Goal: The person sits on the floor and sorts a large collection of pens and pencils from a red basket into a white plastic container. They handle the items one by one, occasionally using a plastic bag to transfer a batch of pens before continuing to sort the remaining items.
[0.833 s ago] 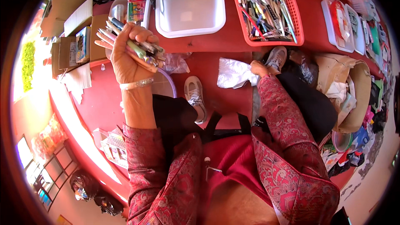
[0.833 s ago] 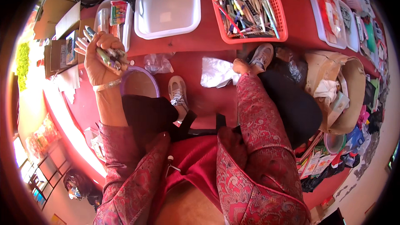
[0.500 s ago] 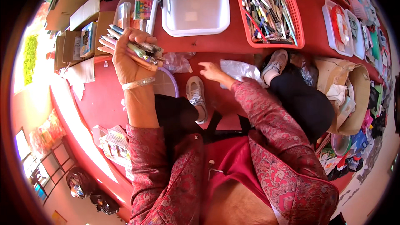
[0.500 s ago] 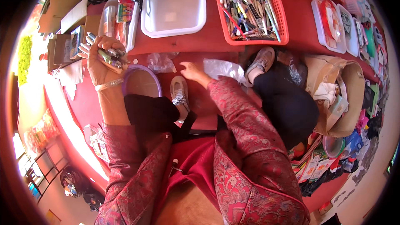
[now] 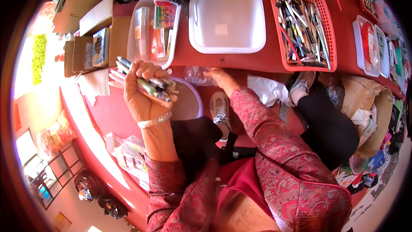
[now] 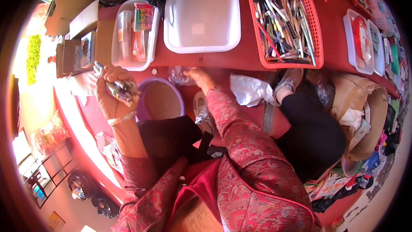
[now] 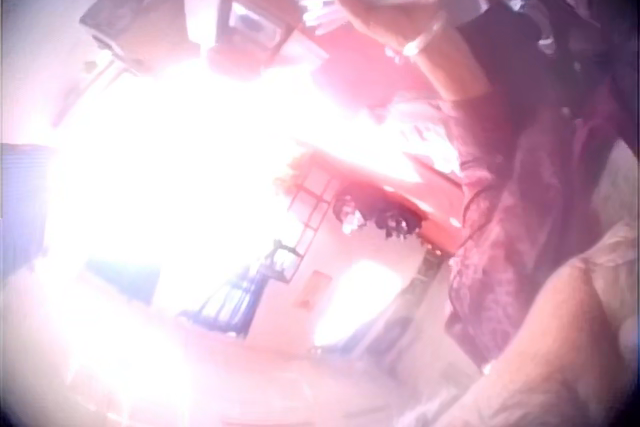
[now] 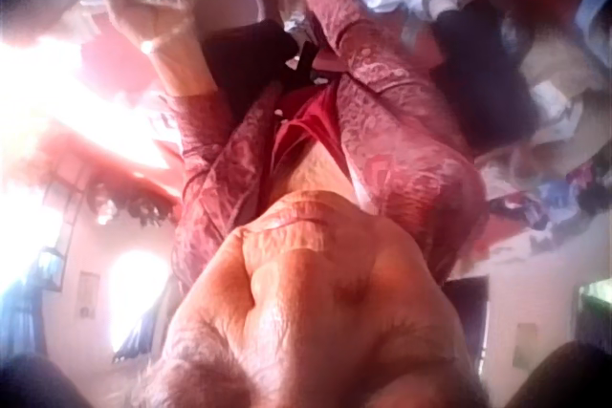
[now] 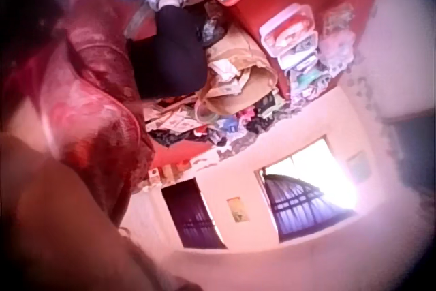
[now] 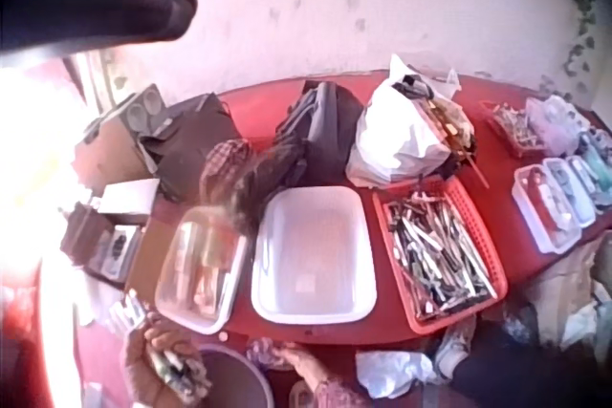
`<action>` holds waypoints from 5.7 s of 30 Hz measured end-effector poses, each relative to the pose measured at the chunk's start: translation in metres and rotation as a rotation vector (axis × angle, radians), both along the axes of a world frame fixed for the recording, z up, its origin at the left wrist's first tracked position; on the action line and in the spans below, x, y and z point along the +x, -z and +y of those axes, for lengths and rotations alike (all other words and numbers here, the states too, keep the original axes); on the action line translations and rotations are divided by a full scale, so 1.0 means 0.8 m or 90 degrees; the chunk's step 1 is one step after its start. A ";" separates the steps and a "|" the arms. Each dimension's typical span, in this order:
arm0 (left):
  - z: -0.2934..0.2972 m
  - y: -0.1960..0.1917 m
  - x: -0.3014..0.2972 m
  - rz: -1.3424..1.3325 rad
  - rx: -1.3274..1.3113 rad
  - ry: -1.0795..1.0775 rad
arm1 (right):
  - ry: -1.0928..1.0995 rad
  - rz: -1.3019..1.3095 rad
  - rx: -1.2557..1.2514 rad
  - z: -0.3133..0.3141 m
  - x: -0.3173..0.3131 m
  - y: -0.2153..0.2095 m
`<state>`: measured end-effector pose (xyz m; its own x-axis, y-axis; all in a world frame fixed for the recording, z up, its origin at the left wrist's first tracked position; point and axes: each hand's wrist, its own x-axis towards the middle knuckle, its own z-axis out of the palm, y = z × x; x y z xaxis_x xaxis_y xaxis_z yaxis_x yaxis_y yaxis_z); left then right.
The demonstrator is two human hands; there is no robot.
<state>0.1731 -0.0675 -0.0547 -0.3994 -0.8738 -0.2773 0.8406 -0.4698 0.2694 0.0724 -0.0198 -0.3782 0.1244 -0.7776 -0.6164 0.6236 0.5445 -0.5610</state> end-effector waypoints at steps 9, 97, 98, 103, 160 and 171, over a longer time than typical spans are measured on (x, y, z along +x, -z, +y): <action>0.006 -0.023 -0.024 -0.045 -0.043 0.023 | 0.148 -0.056 0.144 0.162 -0.160 -0.043; 0.091 -0.059 -0.212 -0.361 -0.451 0.432 | 0.306 0.524 -0.428 0.102 -0.283 -0.397; 0.107 -0.093 -0.210 -0.394 -0.505 0.337 | 0.291 0.588 -0.380 0.105 -0.291 -0.404; 0.028 -0.070 -0.170 -0.330 -0.177 0.253 | 0.249 0.295 -0.344 0.121 -0.290 -0.432; 0.058 -0.055 -0.183 -0.402 -0.307 0.370 | 0.566 0.304 -0.251 0.138 -0.336 -0.470; 0.046 -0.054 -0.191 -0.395 -0.246 0.228 | 0.046 0.588 -0.408 0.160 -0.290 -0.505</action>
<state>0.0205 -0.0307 -0.0112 -0.5455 -0.8016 -0.2446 0.3018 -0.4602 0.8350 -0.1594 0.1086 0.0257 -0.2307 -0.9707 0.0666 -0.1564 -0.0305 -0.9872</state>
